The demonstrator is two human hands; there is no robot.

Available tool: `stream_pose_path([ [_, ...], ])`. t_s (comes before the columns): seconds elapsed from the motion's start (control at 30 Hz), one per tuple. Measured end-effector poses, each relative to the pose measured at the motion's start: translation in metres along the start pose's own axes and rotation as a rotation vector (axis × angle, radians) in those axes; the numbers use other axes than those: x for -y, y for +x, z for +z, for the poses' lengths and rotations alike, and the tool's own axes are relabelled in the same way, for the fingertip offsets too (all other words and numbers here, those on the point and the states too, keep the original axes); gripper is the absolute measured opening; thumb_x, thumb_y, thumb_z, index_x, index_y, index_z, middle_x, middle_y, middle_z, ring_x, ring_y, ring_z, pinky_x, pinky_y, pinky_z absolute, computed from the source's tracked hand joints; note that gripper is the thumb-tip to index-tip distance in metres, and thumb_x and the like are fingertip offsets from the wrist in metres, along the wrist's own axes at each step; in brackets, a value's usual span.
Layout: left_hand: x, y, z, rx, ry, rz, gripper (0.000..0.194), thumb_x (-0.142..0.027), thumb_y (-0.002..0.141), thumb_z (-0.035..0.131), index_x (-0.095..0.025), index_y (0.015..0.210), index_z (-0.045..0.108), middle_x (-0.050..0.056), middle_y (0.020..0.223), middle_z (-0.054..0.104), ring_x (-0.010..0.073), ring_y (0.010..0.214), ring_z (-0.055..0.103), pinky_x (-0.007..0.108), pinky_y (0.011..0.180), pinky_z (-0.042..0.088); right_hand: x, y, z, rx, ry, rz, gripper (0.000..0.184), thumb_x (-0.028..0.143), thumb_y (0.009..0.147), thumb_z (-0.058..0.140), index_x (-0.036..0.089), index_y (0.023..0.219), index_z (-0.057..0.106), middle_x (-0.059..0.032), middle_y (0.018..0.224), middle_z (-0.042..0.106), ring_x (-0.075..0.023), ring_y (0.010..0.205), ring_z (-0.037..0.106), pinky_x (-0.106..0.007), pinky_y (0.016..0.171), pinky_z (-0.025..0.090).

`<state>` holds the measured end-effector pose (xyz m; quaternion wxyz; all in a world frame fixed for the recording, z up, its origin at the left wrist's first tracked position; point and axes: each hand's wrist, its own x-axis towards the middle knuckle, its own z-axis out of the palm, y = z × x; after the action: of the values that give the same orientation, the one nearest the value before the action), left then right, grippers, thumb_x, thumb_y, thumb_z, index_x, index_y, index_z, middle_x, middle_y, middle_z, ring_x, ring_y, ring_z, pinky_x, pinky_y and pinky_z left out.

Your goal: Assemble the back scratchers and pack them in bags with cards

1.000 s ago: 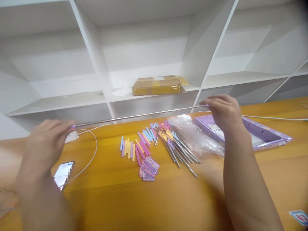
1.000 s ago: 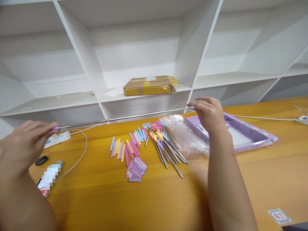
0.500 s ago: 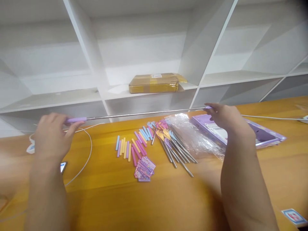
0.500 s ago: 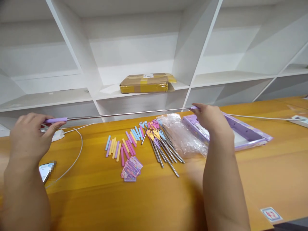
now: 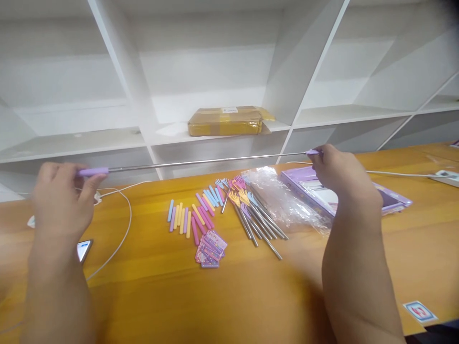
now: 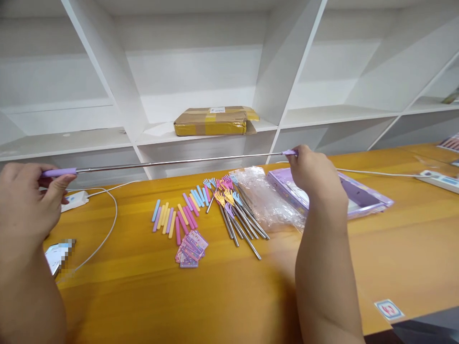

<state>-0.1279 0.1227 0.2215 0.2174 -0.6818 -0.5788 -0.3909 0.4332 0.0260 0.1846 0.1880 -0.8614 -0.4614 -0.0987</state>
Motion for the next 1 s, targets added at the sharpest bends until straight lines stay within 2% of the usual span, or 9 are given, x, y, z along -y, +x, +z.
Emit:
stream_pose_path([
  [0.1,0.001,0.002,-0.005,0.099,0.072,0.041,0.024,-0.045,0.098,0.061,-0.022,0.092,0.062,0.002,0.088,0.056,0.0200,0.087,0.056,0.030,0.072,0.039,0.004,-0.004,-0.005,0.040,-0.001,0.067,0.051,0.044,0.113,0.031,0.015,0.138,0.066,-0.0257,0.112,0.075,-0.0299,0.086,0.058,-0.038,0.072,0.032],
  [0.17,0.001,0.001,-0.007,0.121,0.086,0.066,0.027,-0.045,0.099,0.060,-0.022,0.085,0.057,0.001,0.085,0.055,0.0185,0.082,0.053,0.029,0.066,0.033,0.005,-0.004,-0.009,0.051,-0.016,0.080,0.049,0.043,0.113,0.034,0.017,0.137,0.068,-0.0249,0.113,0.075,-0.0310,0.092,0.058,-0.038,0.073,0.031],
  [0.3,0.001,-0.003,-0.005,0.076,0.082,0.109,0.033,-0.047,0.100,0.057,-0.021,0.081,0.053,-0.001,0.081,0.052,0.0160,0.078,0.048,0.027,0.065,0.030,0.002,-0.003,-0.011,0.024,-0.006,0.069,0.049,0.044,0.113,0.036,0.019,0.141,0.066,-0.0237,0.120,0.075,-0.0311,0.100,0.059,-0.038,0.078,0.033],
  [0.5,-0.005,-0.006,-0.004,0.023,0.075,0.135,0.031,-0.047,0.100,0.061,-0.021,0.085,0.056,0.000,0.079,0.051,0.0151,0.077,0.047,0.026,0.063,0.025,-0.002,-0.001,-0.009,-0.054,0.042,0.032,0.047,0.040,0.114,0.038,0.016,0.144,0.065,-0.0264,0.132,0.073,-0.0314,0.106,0.060,-0.040,0.085,0.034],
  [0.6,-0.009,-0.006,-0.007,-0.020,0.043,0.140,0.035,-0.049,0.100,0.061,-0.020,0.082,0.056,0.000,0.078,0.051,0.0155,0.077,0.047,0.026,0.063,0.025,-0.005,-0.001,-0.009,-0.102,0.030,0.033,0.045,0.041,0.113,0.043,0.017,0.142,0.067,-0.0258,0.127,0.075,-0.0313,0.102,0.060,-0.040,0.082,0.033],
  [0.73,-0.011,-0.008,-0.007,-0.053,0.009,0.179,0.036,-0.051,0.103,0.059,-0.020,0.086,0.062,0.001,0.078,0.052,0.0164,0.077,0.048,0.027,0.064,0.027,-0.005,-0.002,-0.010,-0.169,0.008,-0.004,0.038,0.045,0.110,0.053,0.021,0.132,0.073,-0.0204,0.111,0.079,-0.0298,0.093,0.060,-0.039,0.076,0.033],
  [0.87,-0.026,-0.015,0.002,0.007,0.004,0.215,0.035,-0.052,0.105,0.061,-0.020,0.089,0.064,0.002,0.080,0.054,0.0181,0.078,0.051,0.029,0.065,0.031,0.021,-0.008,-0.005,-0.222,-0.012,-0.161,0.038,0.050,0.111,0.050,0.024,0.123,0.075,-0.0155,0.102,0.078,-0.0273,0.084,0.060,-0.036,0.070,0.030],
  [1.0,-0.065,-0.037,0.024,0.021,-0.042,0.212,0.040,-0.055,0.108,0.055,-0.023,0.086,0.062,0.005,0.082,0.057,0.0208,0.075,0.051,0.032,0.063,0.029,0.081,-0.033,0.008,-0.264,-0.018,-0.361,0.041,0.046,0.115,0.038,0.021,0.119,0.070,-0.0123,0.094,0.074,-0.0222,0.070,0.056,-0.033,0.065,0.025],
])
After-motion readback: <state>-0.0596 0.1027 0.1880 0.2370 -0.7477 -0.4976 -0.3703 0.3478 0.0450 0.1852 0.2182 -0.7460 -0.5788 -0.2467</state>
